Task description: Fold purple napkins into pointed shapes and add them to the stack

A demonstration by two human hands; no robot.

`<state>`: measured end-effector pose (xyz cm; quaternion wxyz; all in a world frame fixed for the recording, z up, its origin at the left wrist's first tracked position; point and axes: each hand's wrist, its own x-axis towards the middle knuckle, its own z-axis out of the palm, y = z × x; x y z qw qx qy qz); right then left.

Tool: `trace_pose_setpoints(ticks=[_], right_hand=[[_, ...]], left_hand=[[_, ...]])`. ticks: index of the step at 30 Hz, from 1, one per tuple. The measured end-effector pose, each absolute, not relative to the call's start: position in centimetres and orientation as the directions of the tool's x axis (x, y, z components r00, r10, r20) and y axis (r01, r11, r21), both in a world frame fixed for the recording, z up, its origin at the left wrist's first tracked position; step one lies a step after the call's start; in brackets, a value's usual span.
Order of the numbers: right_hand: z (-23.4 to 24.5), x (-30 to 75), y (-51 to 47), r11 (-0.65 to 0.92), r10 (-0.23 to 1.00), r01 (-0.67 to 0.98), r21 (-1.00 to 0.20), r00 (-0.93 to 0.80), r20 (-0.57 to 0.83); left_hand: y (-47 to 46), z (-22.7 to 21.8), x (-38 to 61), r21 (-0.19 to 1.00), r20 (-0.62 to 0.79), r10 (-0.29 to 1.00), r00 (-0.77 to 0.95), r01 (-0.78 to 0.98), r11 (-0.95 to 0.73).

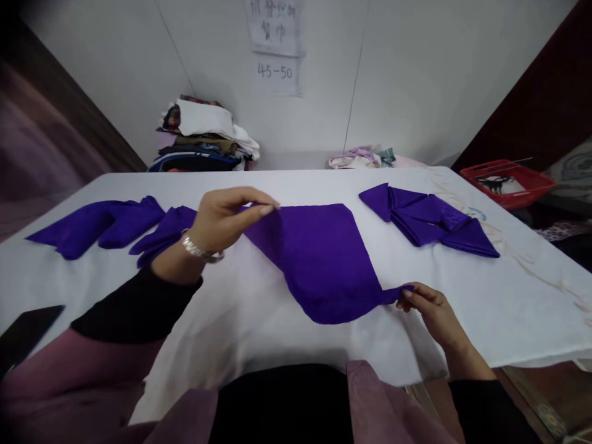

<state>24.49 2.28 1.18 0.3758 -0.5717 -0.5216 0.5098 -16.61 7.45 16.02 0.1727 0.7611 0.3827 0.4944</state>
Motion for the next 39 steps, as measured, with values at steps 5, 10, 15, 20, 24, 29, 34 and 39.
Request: trace_pose_setpoints(ticks=[5, 10, 15, 20, 24, 29, 34, 39], right_hand=[[0.2, 25.1, 2.2, -0.184, 0.973, 0.217, -0.959, -0.096, -0.208], [-0.8, 25.7, 1.9, -0.232, 0.966, 0.209, -0.95, -0.067, -0.251], [-0.8, 25.9, 1.5, -0.32, 0.943, 0.177, -0.931, -0.032, -0.331], [-0.6, 26.3, 1.9, -0.364, 0.923, 0.167, -0.917, -0.065, -0.378], [-0.2, 26.1, 2.3, -0.364, 0.915, 0.205, -0.909, -0.103, -0.39], [0.6, 24.9, 2.9, -0.365, 0.908, 0.257, -0.895, -0.113, -0.403], [0.1, 24.7, 3.1, -0.387, 0.905, 0.297, -0.873, -0.059, -0.422], [0.4, 25.5, 2.6, -0.316, 0.926, 0.299, -0.9, -0.107, -0.361]], left_hand=[[14.6, 15.8, -10.4, 0.652, 0.627, 0.729, 0.276, 0.326, -0.684], [20.4, 14.7, -5.6, 0.679, 0.59, 0.735, 0.333, 0.287, -0.675], [22.8, 12.9, -5.3, 0.768, 0.489, 0.778, 0.393, 0.228, -0.598], [23.5, 9.9, -9.9, 0.843, 0.354, 0.881, 0.313, 0.301, -0.446], [23.1, 7.4, -15.9, 0.894, 0.169, 0.985, 0.016, 0.419, -0.161], [22.0, 5.5, -20.2, 0.981, -0.014, 0.979, -0.201, 0.185, 0.052], [20.8, 5.6, -19.9, 0.99, -0.048, 0.989, -0.142, 0.121, 0.066], [16.8, 7.4, -22.2, 0.95, 0.045, 0.987, -0.155, 0.311, 0.005]])
